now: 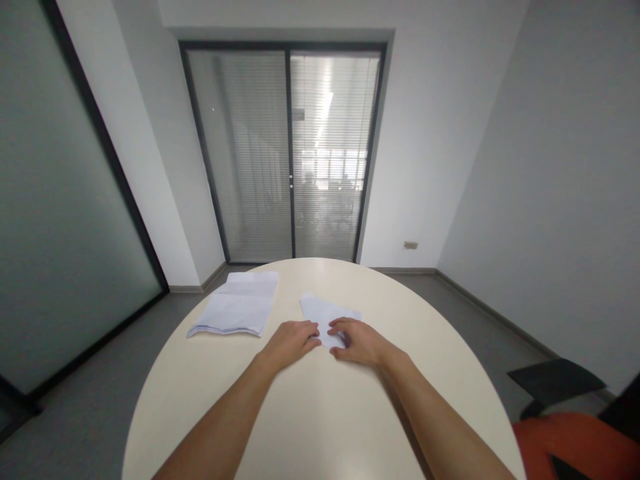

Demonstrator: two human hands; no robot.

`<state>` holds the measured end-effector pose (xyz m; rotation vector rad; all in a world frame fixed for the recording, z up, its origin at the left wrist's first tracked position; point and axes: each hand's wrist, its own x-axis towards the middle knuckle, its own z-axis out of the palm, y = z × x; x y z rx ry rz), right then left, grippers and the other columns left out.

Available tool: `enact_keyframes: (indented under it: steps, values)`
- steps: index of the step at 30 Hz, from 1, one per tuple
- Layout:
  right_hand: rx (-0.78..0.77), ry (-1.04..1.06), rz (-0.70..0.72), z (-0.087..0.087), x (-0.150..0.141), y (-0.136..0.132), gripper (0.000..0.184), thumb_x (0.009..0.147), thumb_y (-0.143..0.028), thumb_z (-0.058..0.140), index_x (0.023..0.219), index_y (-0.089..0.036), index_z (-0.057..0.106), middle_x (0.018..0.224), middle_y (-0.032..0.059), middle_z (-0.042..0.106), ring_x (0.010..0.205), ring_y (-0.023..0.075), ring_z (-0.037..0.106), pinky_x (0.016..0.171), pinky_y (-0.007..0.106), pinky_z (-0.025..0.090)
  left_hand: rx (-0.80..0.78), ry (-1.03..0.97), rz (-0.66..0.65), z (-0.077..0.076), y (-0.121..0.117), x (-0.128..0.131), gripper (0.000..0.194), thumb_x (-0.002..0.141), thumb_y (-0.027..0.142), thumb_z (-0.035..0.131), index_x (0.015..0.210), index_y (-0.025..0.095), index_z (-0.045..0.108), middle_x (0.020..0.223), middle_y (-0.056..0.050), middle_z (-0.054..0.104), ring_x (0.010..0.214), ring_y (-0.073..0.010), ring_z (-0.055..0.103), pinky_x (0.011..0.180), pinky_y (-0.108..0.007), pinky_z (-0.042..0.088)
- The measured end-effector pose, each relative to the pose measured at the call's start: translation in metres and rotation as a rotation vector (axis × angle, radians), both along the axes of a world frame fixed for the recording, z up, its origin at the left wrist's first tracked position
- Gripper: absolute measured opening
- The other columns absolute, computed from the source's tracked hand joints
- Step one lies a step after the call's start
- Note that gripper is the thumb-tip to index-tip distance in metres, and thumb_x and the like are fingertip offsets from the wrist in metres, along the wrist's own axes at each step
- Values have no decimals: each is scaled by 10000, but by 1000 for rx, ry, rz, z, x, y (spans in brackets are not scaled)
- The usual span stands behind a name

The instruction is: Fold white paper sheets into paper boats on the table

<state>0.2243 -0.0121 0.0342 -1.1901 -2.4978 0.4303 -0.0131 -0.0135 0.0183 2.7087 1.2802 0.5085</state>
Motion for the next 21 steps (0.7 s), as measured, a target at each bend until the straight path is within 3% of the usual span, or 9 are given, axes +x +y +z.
enact_keyframes:
  steps: [5,9,16,21]
  values:
    - [-26,-4,24,1,2,-1,546,731,-416,704,1223,-179,692,1370,121,608,1274,297,553,1099,398,406,-12,-20,33,2,-1,1,321,1009,409,418,1127,250,670,1075,-53,727,1027,-221,671,911,-307,478]
    - [-47,26,12,1,6,0,472,767,-323,634,1214,-183,698,1358,111,622,1240,287,580,1078,397,420,-24,-40,47,1,0,1,349,1010,413,396,1165,256,667,1088,-53,731,1056,-223,658,934,-312,473]
    - [-33,50,-129,2,16,6,301,907,-319,470,1001,-189,724,995,91,758,869,239,678,795,328,493,-17,-43,106,0,0,2,329,1007,360,396,1182,258,656,1108,-53,737,1021,-227,682,913,-327,486]
    - [12,108,-261,-6,23,14,298,930,-341,473,1099,-186,663,952,92,737,807,212,658,717,295,459,-17,-45,146,2,-1,2,348,979,304,458,1307,265,564,1176,-46,726,1035,-241,691,880,-333,504]
